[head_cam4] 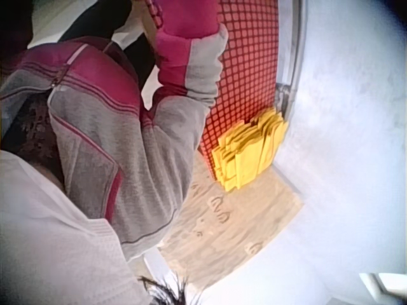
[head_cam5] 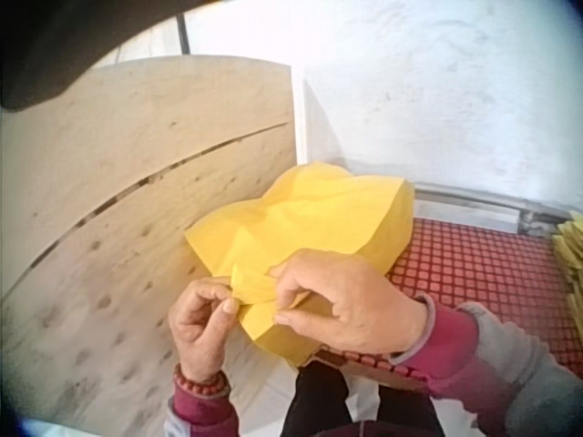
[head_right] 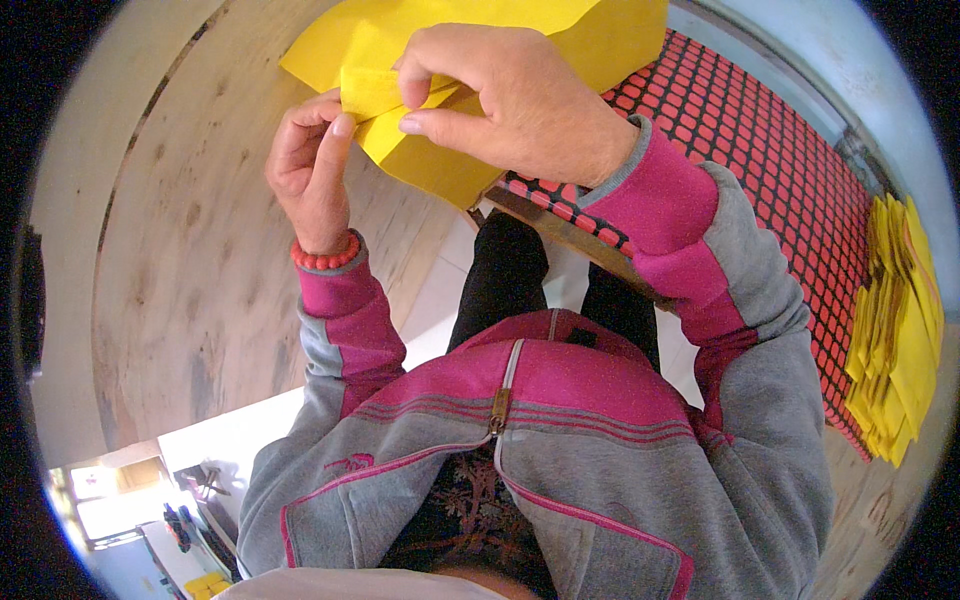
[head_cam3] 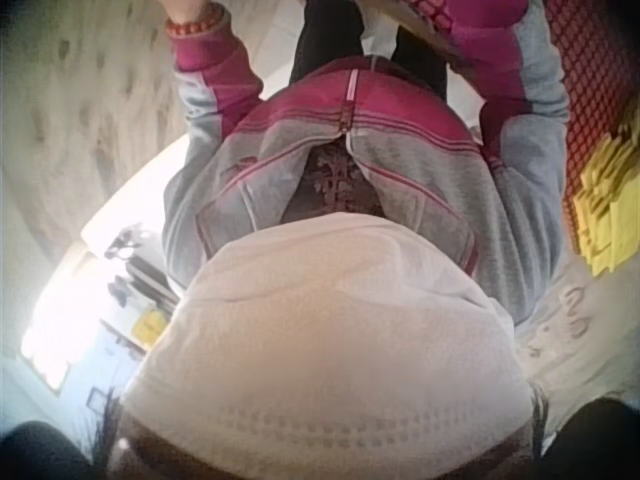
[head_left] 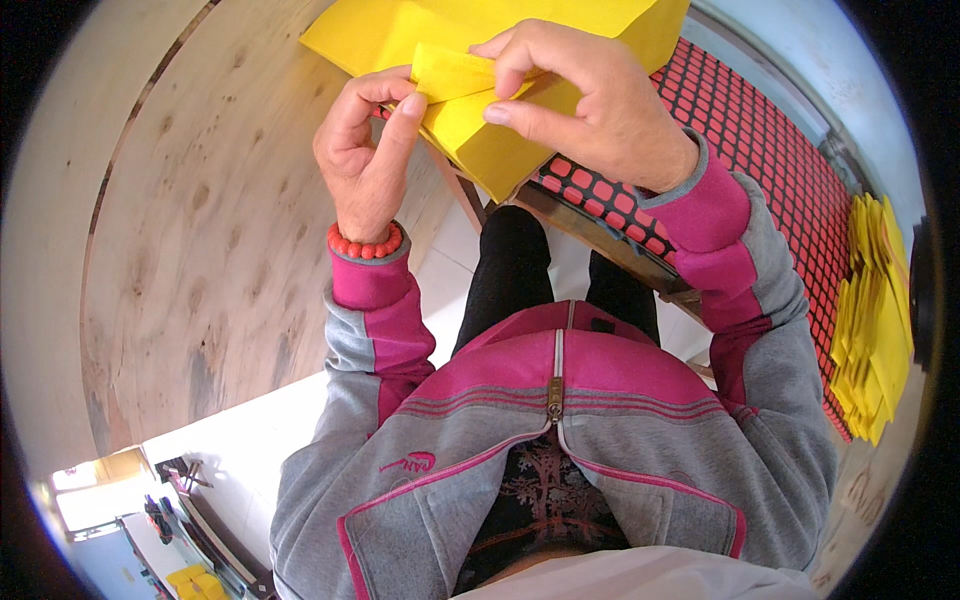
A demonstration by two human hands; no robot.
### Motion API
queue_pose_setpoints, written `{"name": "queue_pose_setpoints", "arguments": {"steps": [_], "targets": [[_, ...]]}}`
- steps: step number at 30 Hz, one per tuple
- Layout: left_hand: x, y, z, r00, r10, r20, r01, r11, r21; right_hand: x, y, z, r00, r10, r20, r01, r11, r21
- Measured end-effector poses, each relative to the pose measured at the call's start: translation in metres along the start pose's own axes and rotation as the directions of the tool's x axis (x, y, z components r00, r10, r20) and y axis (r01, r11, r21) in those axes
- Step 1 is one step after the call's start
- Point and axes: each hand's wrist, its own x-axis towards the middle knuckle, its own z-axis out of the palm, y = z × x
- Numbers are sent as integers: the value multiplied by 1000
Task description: The person folds yellow paper sheets by hand on a patterned table, repeatedly creasing edges and stacking the finished pieces. The person handles each sheet individually, aligning and pressing folds before placing them in a growing pile.
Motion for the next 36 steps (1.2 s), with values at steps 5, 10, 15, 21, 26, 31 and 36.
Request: {"name": "queue_pose_setpoints", "arguments": {"steps": [5, 10, 15, 21, 26, 31, 36], "targets": [[-1, 0, 1, 1000, -11, -12, 11, 1000, -11, -2, -2, -2, 986, 166, -12, -162, 971, 174], [-1, -2, 1, 1000, -14, -17, 13, 1000, -12, -2, -2, 3, 976, 190, -104, -164, 963, 216], [-1, -1, 3, 999, -19, -35, 17, 999, -50, -3, -2, 7, 974, 186, -130, -157, 966, 206], [-1, 0, 6, 998, -2, -59, 0, 999, -34, -4, -1, 4, 987, 153, -57, -148, 986, 80], [2, -1, 0, 991, 114, 76, -118, 992, 41, -3, 2, 2, 999, 39, 38, -38, 999, -16], [3, 1, -5, 984, 119, 131, -128, 990, 65, -1, 3, 1, 997, -68, 48, 69, 997, -19], [3, 0, -5, 990, 81, 111, -87, 995, 50, -1, 1, 1, 999, -4, 43, 3, 1000, 13]]}}
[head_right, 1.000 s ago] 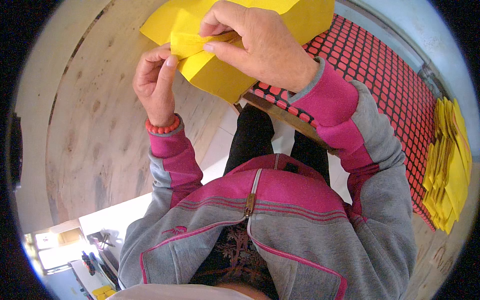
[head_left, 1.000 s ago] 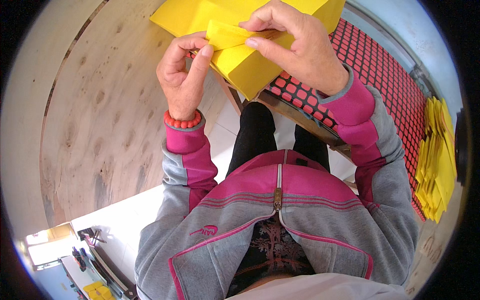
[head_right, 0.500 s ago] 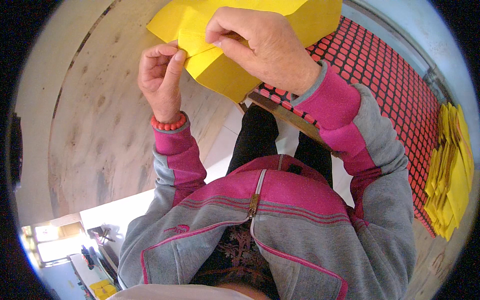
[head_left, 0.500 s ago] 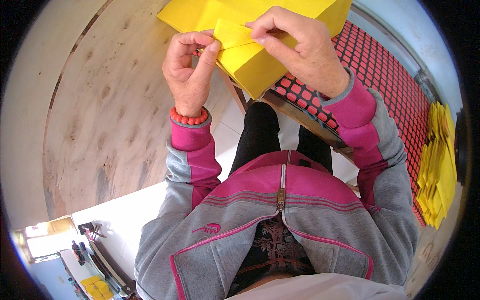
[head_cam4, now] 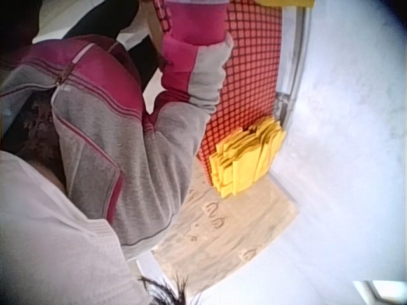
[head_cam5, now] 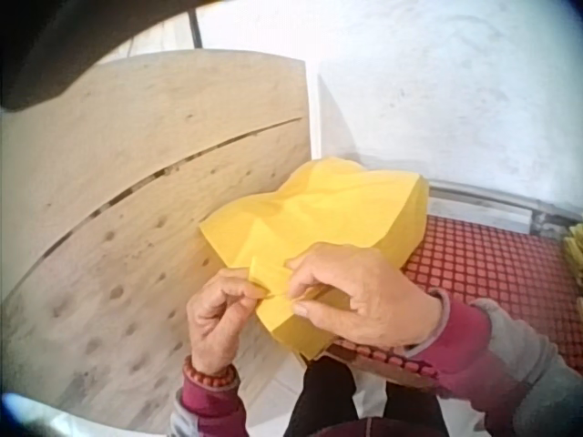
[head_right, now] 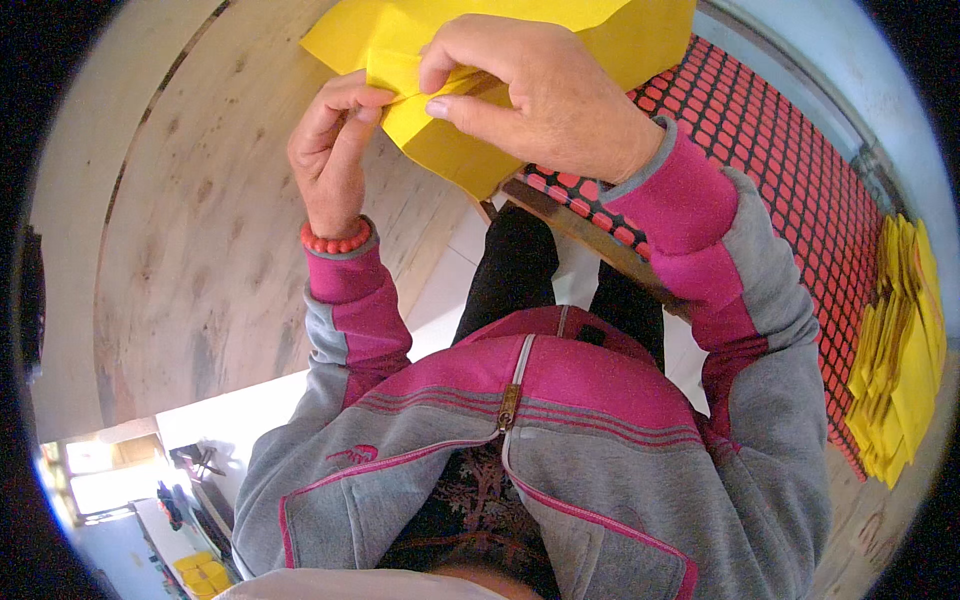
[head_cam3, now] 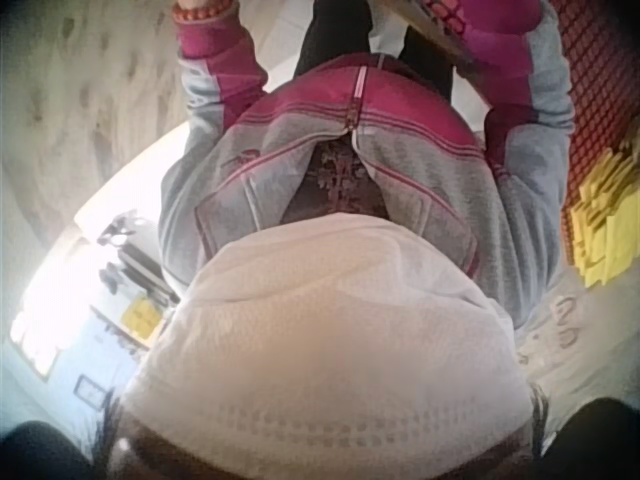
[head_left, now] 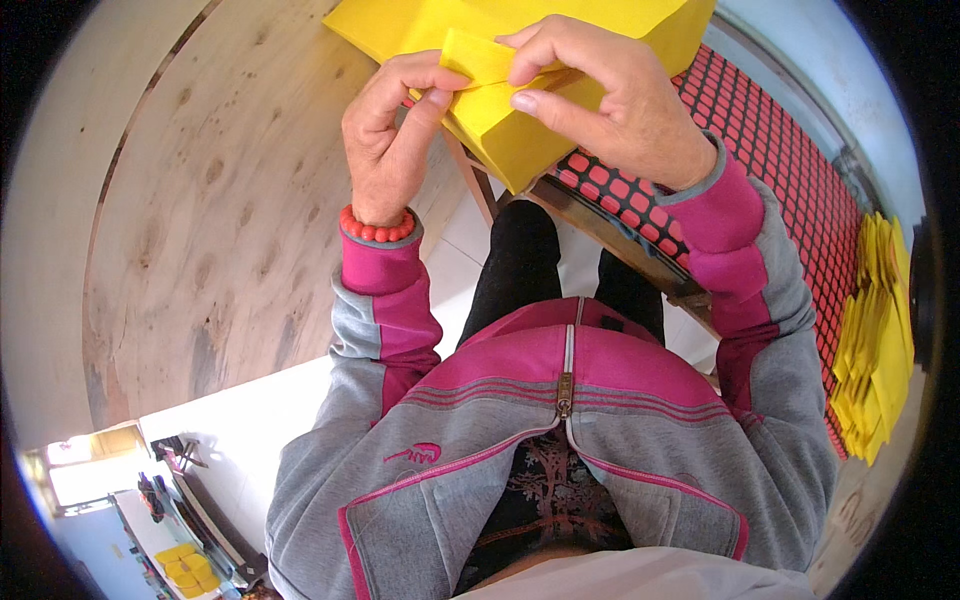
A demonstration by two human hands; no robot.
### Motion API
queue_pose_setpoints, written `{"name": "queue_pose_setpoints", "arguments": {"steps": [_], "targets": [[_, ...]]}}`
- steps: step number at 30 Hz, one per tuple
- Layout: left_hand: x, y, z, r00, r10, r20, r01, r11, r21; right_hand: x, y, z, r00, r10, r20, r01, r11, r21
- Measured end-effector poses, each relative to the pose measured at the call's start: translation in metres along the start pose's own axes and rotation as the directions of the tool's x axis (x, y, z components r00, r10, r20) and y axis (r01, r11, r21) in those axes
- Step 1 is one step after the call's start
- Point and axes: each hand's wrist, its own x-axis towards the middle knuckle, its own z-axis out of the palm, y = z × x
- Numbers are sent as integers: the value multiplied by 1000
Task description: The person folds yellow paper sheets by hand on a patterned table, repeatedly creasing edges and stacking the finished pieces. The person handles each sheet individually, aligning and pressing folds before placing them in a growing pile.
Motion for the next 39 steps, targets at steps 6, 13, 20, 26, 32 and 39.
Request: {"name": "queue_pose_setpoints", "arguments": {"steps": [6, 13, 20, 26, 32, 39], "targets": [[0, 1, 8, 990, -76, -117, 66, 994, -85, -1, -8, 8, 965, 214, -154, -182, 963, 199], [9, 10, 3, 992, -114, -49, 113, 993, -25, 12, -7, 13, 982, 104, -155, -115, 991, -62], [11, 14, -6, 981, -184, 66, 188, 979, -76, 18, -5, 18, 986, 112, -122, -118, 992, -39], [11, 14, -4, 984, -166, 58, 172, 978, -122, 15, -2, 16, 991, 86, -102, -90, 995, -38], [13, 15, -5, 974, -213, 74, 220, 969, -116, 17, 3, 22, 979, 15, -205, -29, 998, -61], [17, 19, -7, 955, -281, 92, 292, 946, -139, 12, -2, 18, 978, 169, -124, -171, 985, -7]]}}
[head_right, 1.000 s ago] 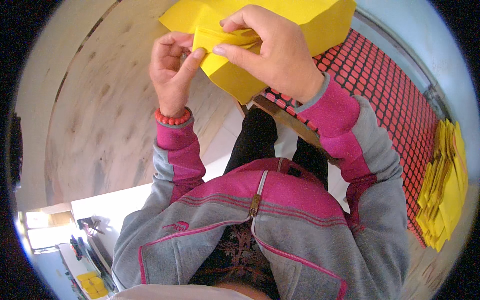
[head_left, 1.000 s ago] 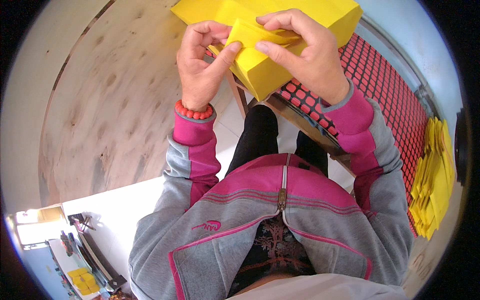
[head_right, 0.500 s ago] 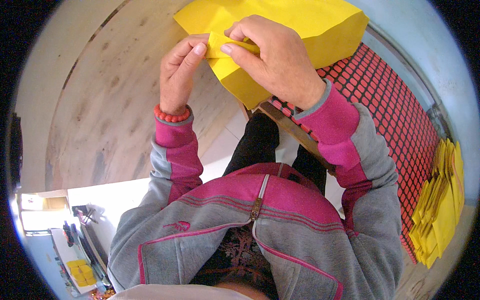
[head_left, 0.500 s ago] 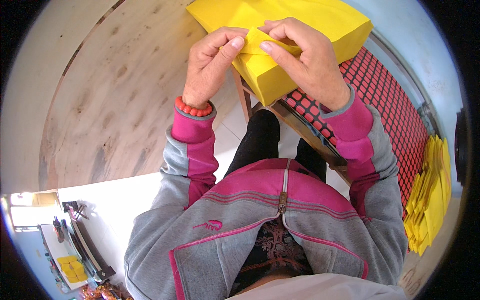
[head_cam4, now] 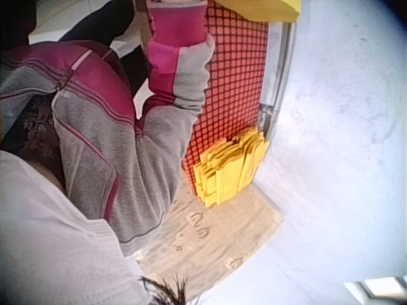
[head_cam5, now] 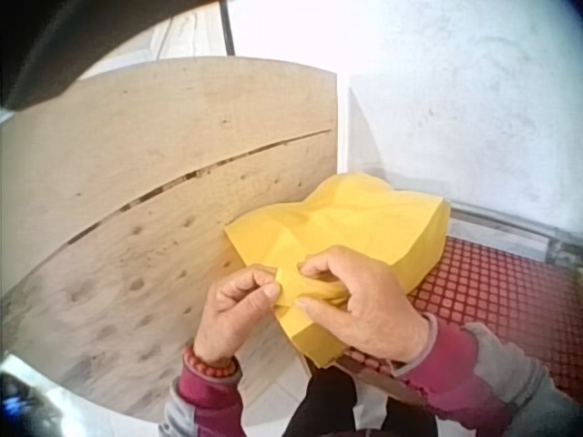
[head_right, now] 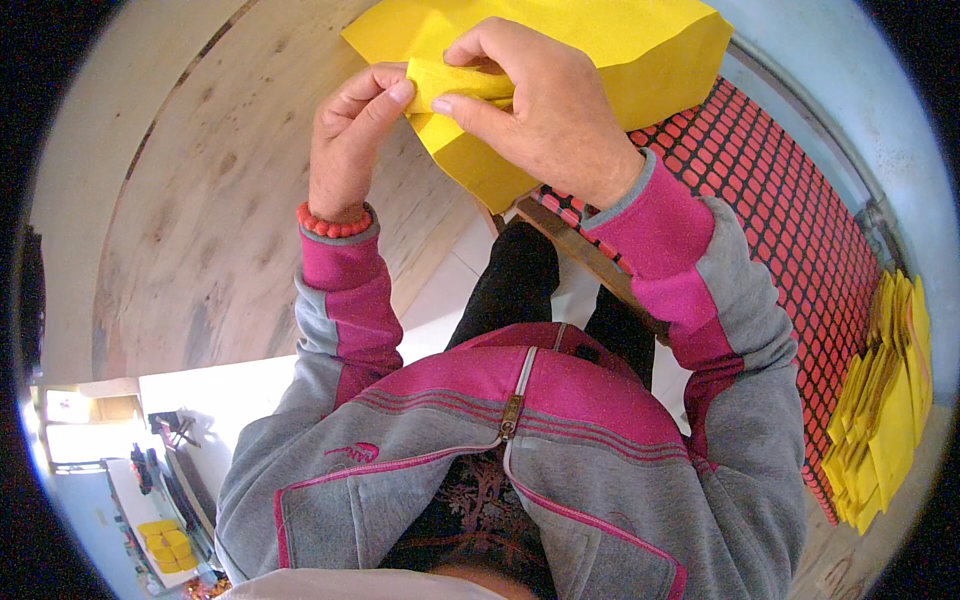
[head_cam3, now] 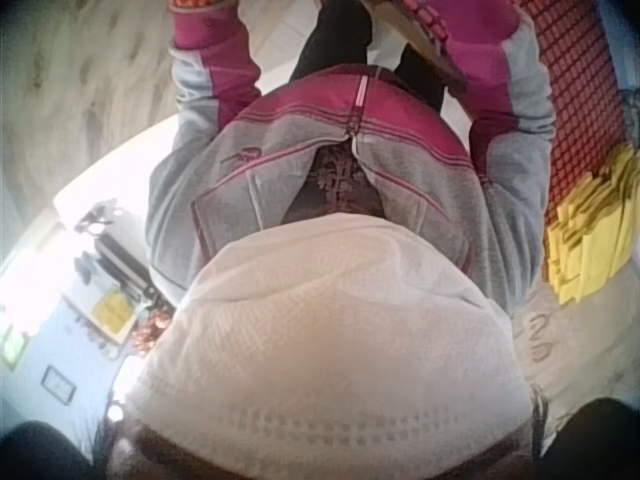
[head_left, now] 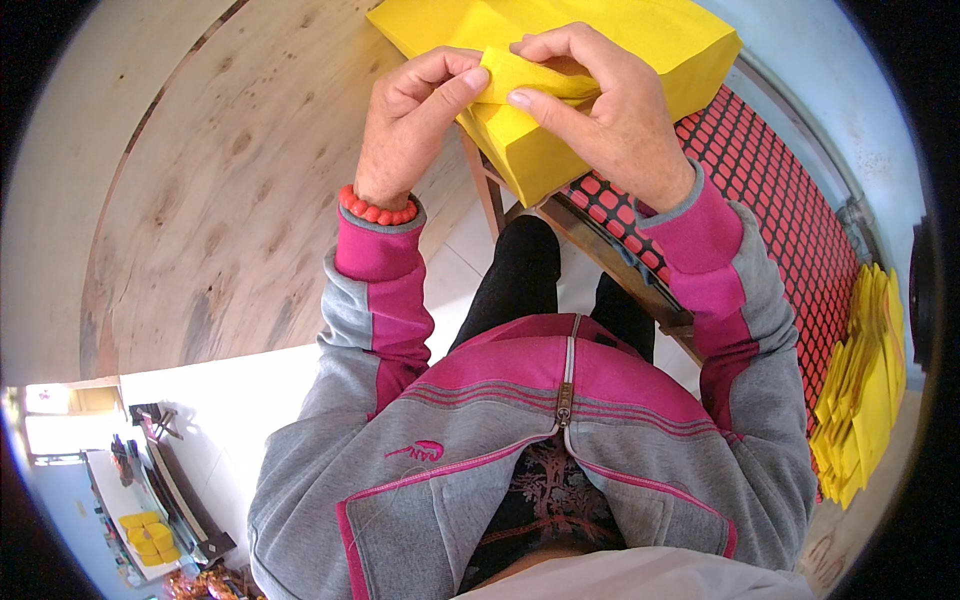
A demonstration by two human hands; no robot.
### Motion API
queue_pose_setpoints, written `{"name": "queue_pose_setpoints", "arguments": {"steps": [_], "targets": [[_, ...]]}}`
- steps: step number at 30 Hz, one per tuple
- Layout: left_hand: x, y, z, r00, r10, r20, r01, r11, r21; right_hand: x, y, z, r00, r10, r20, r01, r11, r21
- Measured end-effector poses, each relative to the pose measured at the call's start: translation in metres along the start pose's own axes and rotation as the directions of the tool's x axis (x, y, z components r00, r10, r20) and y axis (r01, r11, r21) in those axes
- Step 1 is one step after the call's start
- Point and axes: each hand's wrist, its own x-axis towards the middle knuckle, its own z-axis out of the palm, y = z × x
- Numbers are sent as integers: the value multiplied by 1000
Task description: The person folds yellow paper sheets by hand on a patterned table, repeatedly creasing edges and stacking the finished pieces. The person handles each sheet individually, aligning and pressing folds before placing them in a growing pile.
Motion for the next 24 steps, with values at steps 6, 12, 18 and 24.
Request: {"name": "queue_pose_setpoints", "arguments": {"steps": [6, 12, 18, 24], "targets": [[0, 4, 0, 998, -53, -22, 54, 998, 33, 0, 7, -1, 990, -112, -87, 121, 988, 99], [0, 3, -1, 998, -61, -14, 62, 996, 66, -1, 14, -7, 984, -168, -50, 173, 978, 116], [1, 0, -1, 999, -35, -12, 35, 999, 24, 2, 17, -11, 974, -223, -44, 226, 972, 65], [1, 0, -2, 1000, -15, 13, 15, 1000, 14, 1, 16, -10, 975, -220, -22, 221, 968, 117]]}}
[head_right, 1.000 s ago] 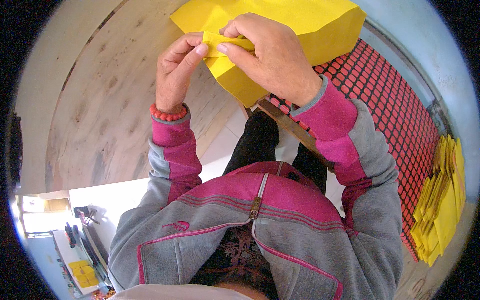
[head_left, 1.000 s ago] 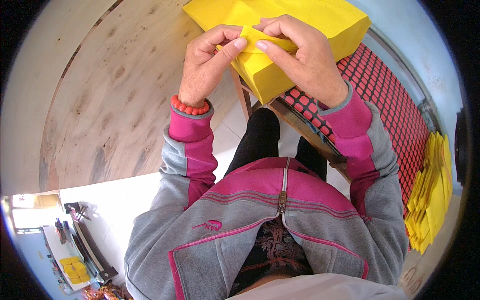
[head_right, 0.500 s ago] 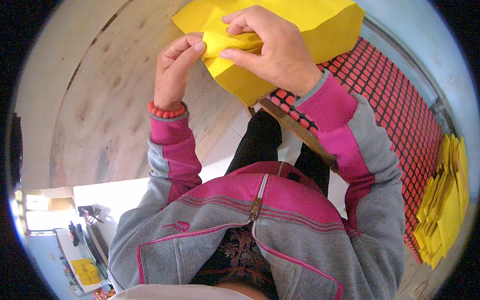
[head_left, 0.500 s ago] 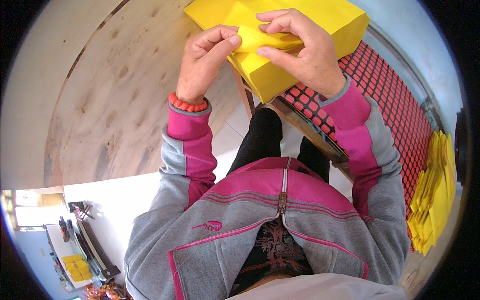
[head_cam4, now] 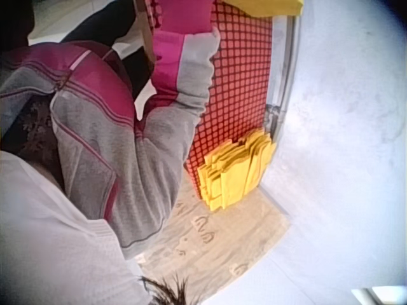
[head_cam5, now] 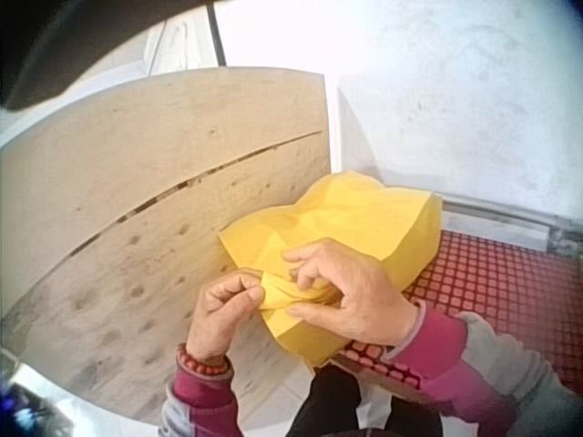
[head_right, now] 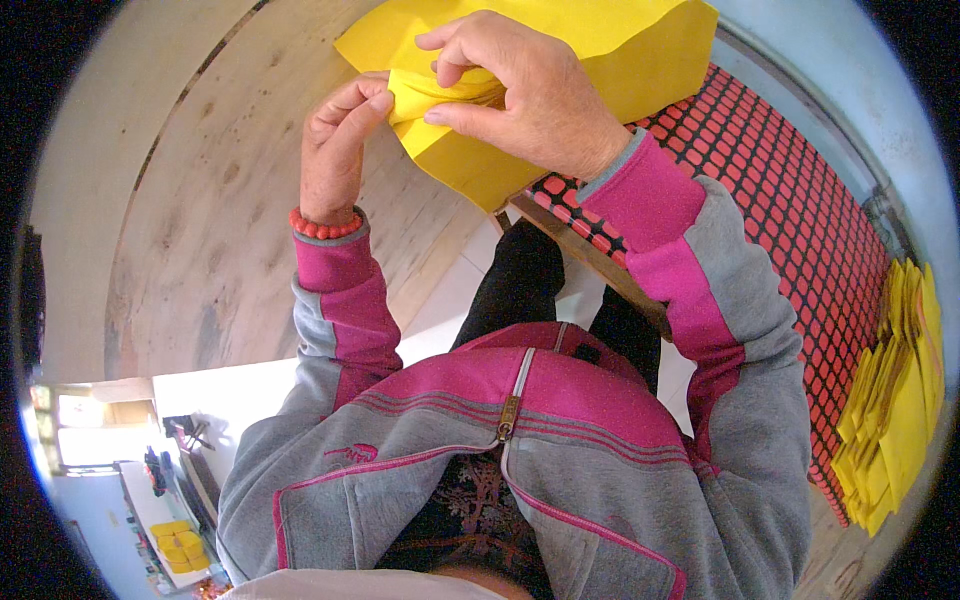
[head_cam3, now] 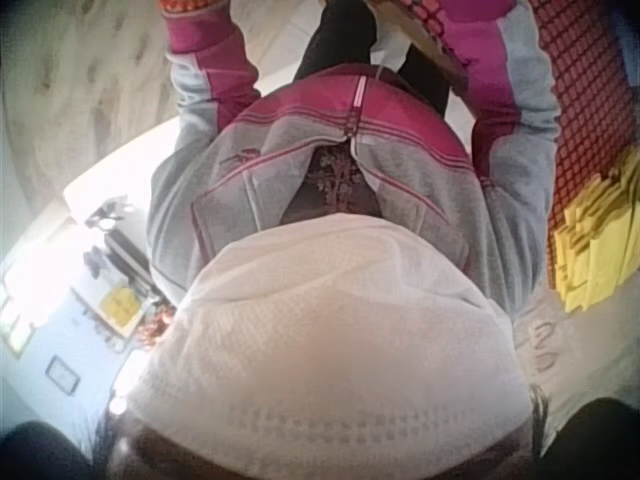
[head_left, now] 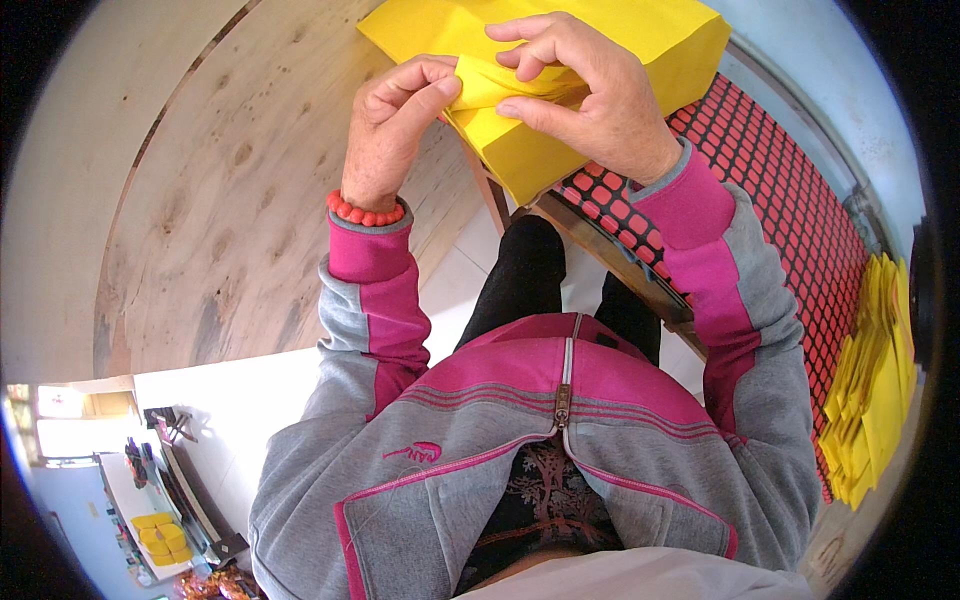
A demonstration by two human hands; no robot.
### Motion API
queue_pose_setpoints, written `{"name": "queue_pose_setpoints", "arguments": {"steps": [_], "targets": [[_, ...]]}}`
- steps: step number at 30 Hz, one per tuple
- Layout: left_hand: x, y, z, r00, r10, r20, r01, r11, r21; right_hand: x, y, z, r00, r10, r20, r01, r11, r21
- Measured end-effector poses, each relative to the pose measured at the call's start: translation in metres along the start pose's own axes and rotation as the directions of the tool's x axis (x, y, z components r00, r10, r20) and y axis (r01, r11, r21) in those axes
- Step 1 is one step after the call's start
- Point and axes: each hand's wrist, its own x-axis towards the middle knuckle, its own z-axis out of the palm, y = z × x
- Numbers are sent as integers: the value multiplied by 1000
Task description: The person folds yellow paper sheets by hand on a patterned table, repeatedly creasing edges and stacking the finished pieces. The person handles each sheet individually, aligning and pressing folds before placing them in a growing pile.
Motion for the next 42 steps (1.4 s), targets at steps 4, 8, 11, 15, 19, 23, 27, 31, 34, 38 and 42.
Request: {"name": "queue_pose_setpoints", "arguments": {"steps": [4, 8, 11, 15, 19, 23, 27, 31, 34, 38, 42], "targets": [[0, 0, 0, 1000, -8, -13, 8, 1000, 2, 1, 1, -1, 999, -32, 17, 32, 999, -11], [0, 1, 0, 1000, -11, -16, 12, 999, 32, 5, 2, -2, 992, -126, -1, 126, 992, -4], [-1, 0, 2, 999, 0, -34, 1, 999, 35, 5, 0, -2, 996, -85, -32, 86, 995, 44], [-1, 0, 2, 1000, 2, -30, -1, 1000, 26, 6, -4, -1, 989, -139, -54, 139, 990, -10], [-1, 0, 2, 999, -1, -32, 1, 1000, 7, 8, -2, 2, 970, -243, 5, 241, 957, -160], [-1, -1, 2, 999, 0, -47, 0, 1000, -1, 4, -1, 11, 966, -250, -63, 233, 951, -203], [0, -1, 2, 999, -4, -38, 4, 1000, 13, 0, -1, 12, 980, -187, -68, 173, 969, -176], [1, -2, 1, 1000, 2, -30, -2, 1000, 6, 1, -1, 8, 981, -191, 44, 196, 963, -183], [1, -2, 2, 1000, 9, -28, -10, 1000, -5, 4, 0, 8, 982, -190, -14, 188, 977, -105], [0, -2, 3, 999, 28, -35, -28, 1000, 13, 4, 0, 5, 991, -71, -115, 71, 997, -2], [-1, -2, 4, 998, 45, -41, -44, 999, 8, 2, -5, 5, 994, -18, -106, 6, 994, -107]]}}
